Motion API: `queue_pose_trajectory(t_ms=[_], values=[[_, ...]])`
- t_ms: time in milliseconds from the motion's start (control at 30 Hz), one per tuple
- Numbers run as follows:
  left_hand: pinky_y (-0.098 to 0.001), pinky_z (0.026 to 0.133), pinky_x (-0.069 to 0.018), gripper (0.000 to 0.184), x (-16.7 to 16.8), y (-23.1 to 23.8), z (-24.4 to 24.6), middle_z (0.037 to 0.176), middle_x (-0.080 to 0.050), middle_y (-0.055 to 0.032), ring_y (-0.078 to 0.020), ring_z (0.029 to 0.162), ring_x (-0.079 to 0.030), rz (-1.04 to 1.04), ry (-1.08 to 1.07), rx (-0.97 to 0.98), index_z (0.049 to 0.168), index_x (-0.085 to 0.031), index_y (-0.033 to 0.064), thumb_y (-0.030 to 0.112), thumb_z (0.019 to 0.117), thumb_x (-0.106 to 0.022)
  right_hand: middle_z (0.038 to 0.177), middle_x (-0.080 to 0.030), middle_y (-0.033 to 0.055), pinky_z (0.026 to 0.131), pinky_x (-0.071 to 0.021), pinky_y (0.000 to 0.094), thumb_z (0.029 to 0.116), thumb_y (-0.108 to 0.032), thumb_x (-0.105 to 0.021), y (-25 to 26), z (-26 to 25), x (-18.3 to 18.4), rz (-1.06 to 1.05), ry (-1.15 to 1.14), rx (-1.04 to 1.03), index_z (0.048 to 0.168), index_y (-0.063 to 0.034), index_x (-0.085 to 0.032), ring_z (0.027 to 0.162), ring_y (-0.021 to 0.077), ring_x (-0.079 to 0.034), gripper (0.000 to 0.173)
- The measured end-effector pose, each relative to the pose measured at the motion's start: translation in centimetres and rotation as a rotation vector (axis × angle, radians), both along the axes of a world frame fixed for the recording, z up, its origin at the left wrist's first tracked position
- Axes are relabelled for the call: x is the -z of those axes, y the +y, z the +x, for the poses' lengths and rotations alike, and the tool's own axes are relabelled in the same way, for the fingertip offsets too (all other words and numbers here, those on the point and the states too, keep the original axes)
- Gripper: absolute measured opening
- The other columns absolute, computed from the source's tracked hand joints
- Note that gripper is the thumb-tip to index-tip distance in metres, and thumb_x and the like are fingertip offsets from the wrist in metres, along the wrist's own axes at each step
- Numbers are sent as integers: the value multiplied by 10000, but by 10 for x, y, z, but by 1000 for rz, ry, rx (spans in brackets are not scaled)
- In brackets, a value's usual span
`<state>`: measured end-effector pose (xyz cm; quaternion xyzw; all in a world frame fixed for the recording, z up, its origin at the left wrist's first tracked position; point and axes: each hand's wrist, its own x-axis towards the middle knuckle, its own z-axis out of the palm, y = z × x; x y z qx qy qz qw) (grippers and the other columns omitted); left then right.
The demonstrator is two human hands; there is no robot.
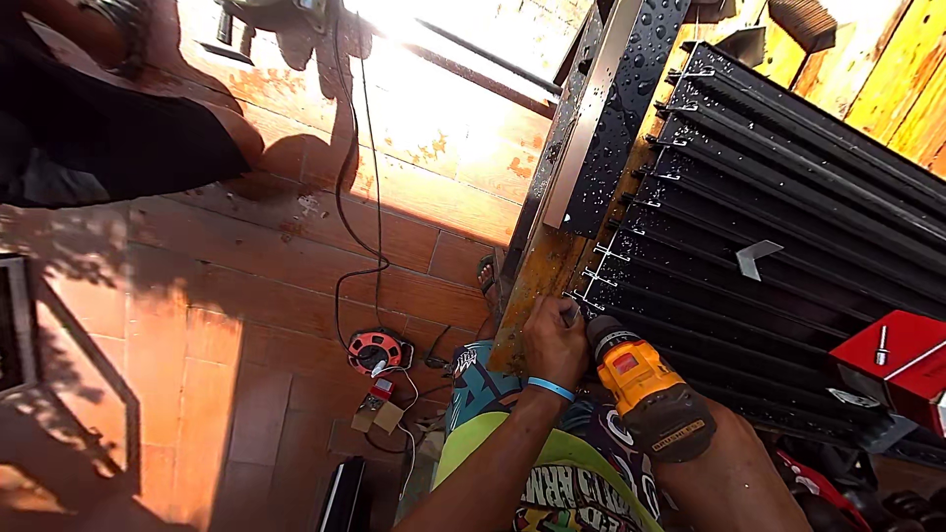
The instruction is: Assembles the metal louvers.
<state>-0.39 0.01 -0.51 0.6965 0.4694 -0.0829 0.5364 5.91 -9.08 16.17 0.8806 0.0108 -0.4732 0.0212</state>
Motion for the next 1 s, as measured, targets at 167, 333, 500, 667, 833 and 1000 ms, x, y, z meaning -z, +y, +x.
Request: queue_pose_trajectory(t_ms=[167,333,500,667,833,1000], values=[[-354,621,-555,119,-1,1,-1,930,-663,-42,-139,667,-609,2,-9,0,983,-753,75,100,869,-777,887,-743,95,736,-553,570,724,-423,-759,2,-1,1,-5,-6,-54,1140,-122,-718,887,316,-728,516],[-331,607,-551,108,4,-1,-4,903,-656,-31,-121,656,-603,10,-38,-23,962,-751,79,102,861,-782,910,-744,103,748,-551,569,729,-429,-760,3,0,-1,-6,3,-59,1174,-120,-708,899,319,-727,545],[-326,591,-545,101,6,-2,-5,907,-651,-30,-120,647,-594,23,-54,-25,951,-748,86,102,856,-780,926,-751,101,774,-562,559,721,-404,-762,3,0,1,9,-8,-45,1191,-98,-716,913,309,-730,563],[-331,617,-555,112,4,-1,-5,930,-669,-49,-130,668,-613,21,-81,-24,958,-751,58,74,852,-783,869,-733,97,714,-546,578,725,-470,-761,7,1,1,-40,4,-111,1100,-144,-712,878,328,-725,499],[-332,609,-555,119,4,-1,-5,936,-659,-37,-125,666,-607,7,-61,-15,981,-748,70,96,868,-772,902,-743,102,750,-550,572,723,-435,-752,5,1,2,-20,-16,-82,1128,-128,-730,901,321,-724,509],[-328,606,-556,112,5,-2,-7,930,-660,-44,-130,665,-610,46,-102,-7,969,-743,67,84,861,-769,887,-737,85,734,-551,561,715,-450,-740,3,1,4,-21,-21,-79,1106,-148,-735,889,308,-721,495]])
